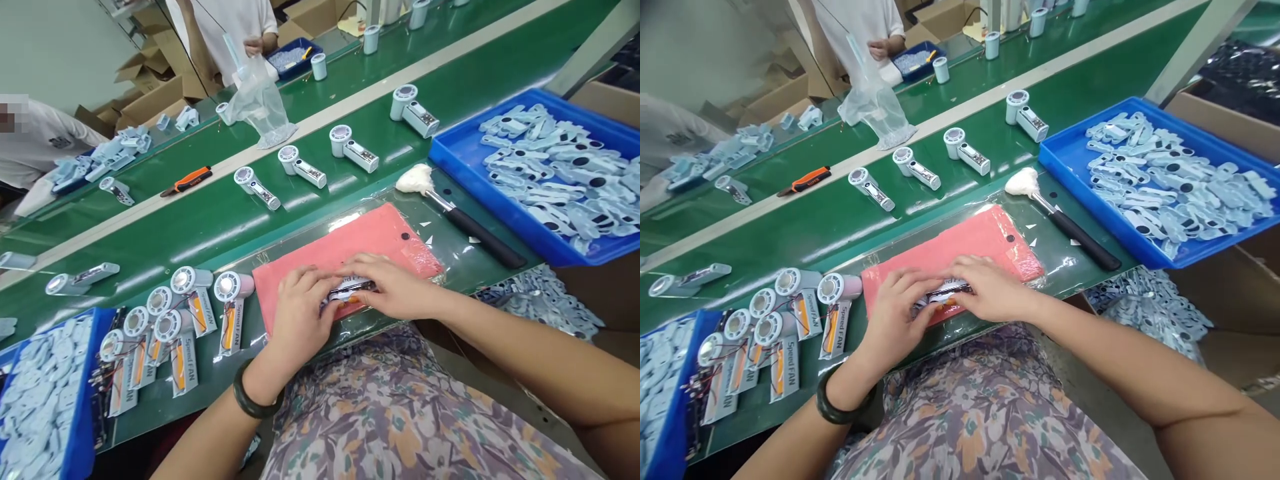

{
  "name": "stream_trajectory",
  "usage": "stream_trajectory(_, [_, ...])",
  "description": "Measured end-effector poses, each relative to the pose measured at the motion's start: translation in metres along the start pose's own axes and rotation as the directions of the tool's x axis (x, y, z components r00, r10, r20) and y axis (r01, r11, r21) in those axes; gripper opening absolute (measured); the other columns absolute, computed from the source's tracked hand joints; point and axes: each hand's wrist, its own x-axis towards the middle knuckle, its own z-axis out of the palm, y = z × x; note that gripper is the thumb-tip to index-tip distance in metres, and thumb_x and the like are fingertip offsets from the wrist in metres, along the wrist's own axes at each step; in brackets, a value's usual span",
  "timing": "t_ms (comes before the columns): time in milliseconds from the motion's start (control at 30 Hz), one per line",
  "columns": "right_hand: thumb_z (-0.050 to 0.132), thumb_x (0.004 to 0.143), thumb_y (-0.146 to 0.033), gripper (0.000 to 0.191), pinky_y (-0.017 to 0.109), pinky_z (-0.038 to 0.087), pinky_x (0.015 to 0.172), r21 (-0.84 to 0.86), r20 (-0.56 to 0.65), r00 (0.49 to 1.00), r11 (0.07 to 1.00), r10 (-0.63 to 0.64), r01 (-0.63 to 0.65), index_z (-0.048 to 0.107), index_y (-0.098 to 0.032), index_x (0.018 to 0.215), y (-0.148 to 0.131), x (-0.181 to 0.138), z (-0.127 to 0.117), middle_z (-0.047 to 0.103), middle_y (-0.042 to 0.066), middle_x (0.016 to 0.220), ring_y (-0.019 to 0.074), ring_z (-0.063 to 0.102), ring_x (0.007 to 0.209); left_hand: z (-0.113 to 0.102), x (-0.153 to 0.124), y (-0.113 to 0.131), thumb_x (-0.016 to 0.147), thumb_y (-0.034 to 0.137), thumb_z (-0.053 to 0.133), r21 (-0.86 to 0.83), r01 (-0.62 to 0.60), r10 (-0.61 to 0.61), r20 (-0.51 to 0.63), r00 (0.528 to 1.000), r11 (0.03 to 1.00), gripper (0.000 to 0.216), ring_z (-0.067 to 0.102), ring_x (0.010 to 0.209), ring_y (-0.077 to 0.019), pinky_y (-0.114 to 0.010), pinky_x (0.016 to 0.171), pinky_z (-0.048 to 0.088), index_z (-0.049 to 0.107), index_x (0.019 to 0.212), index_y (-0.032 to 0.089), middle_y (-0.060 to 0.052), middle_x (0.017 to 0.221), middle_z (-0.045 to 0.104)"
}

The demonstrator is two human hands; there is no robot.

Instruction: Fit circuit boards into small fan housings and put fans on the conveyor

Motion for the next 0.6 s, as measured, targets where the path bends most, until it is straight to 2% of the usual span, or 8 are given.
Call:
stream_trajectory(133, [0.056,0.098,-0.021,0.035,0.052,0.045,0.105,-0.047,-0.045,0.999,0.999,0.002,-0.004,0.066,-0.025,0.132,0.001,0.0,0.005,0.067,0.009,0.124,0.0278,0.061,0.12,0.006,0.0,0.004,0.097,0.019,0.06,0.073,0.022,-0.022,-0.009,1.0,0.997,0.02,0.063,0.116,-0.0313,-0.052,0.095,0.052,0.07,0.115,0.021,-0.008,0.115,0.075])
stream_trajectory(267, [0.054,0.099,-0.024,0.039,0.05,0.046,0.104,-0.136,-0.051,0.997,0.989,-0.066,0.058,0.062,-0.021,0.137,0.004,-0.002,0.011,0.066,0.012,0.128,0.0294,0.06,0.122,0.008,0.0,0.004,0.099,0.018,0.054,0.1,-0.017,0.015,0.016,1.0,0.995,0.023,0.064,0.119,-0.0303,-0.052,0.1,0.051,0.068,0.117,0.019,-0.01,0.122,0.074])
stream_trajectory(400, [0.053,0.099,-0.026,0.04,0.052,0.047,0.1,-0.245,-0.088,0.992,0.967,-0.089,0.065,0.062,-0.017,0.137,0.003,-0.003,0.016,0.067,0.016,0.127,0.0326,0.06,0.116,0.008,0.003,0.002,0.099,0.021,0.054,0.122,-0.007,0.004,0.031,1.0,0.992,0.022,0.065,0.115,-0.0306,-0.051,0.1,0.052,0.067,0.116,0.018,-0.011,0.119,0.074])
stream_trajectory(500, [0.053,0.098,-0.025,0.037,0.052,0.047,0.099,-0.211,-0.086,0.995,0.977,-0.059,0.04,0.064,-0.019,0.134,0.002,-0.002,0.015,0.068,0.015,0.125,0.0316,0.061,0.115,0.004,0.006,0.002,0.098,0.019,0.055,0.112,0.013,-0.02,0.063,0.998,0.994,0.021,0.065,0.111,-0.0296,-0.049,0.098,0.053,0.068,0.114,0.019,-0.009,0.116,0.074])
stream_trajectory(600, [0.052,0.099,-0.024,0.037,0.051,0.046,0.104,-0.125,-0.066,0.997,0.992,-0.04,0.032,0.063,-0.021,0.134,0.001,-0.002,0.011,0.068,0.012,0.131,0.0291,0.061,0.122,-0.001,0.008,0.002,0.096,0.018,0.058,0.074,0.007,-0.015,0.111,0.994,0.997,0.022,0.064,0.114,-0.029,-0.048,0.101,0.052,0.067,0.116,0.02,-0.008,0.118,0.073])
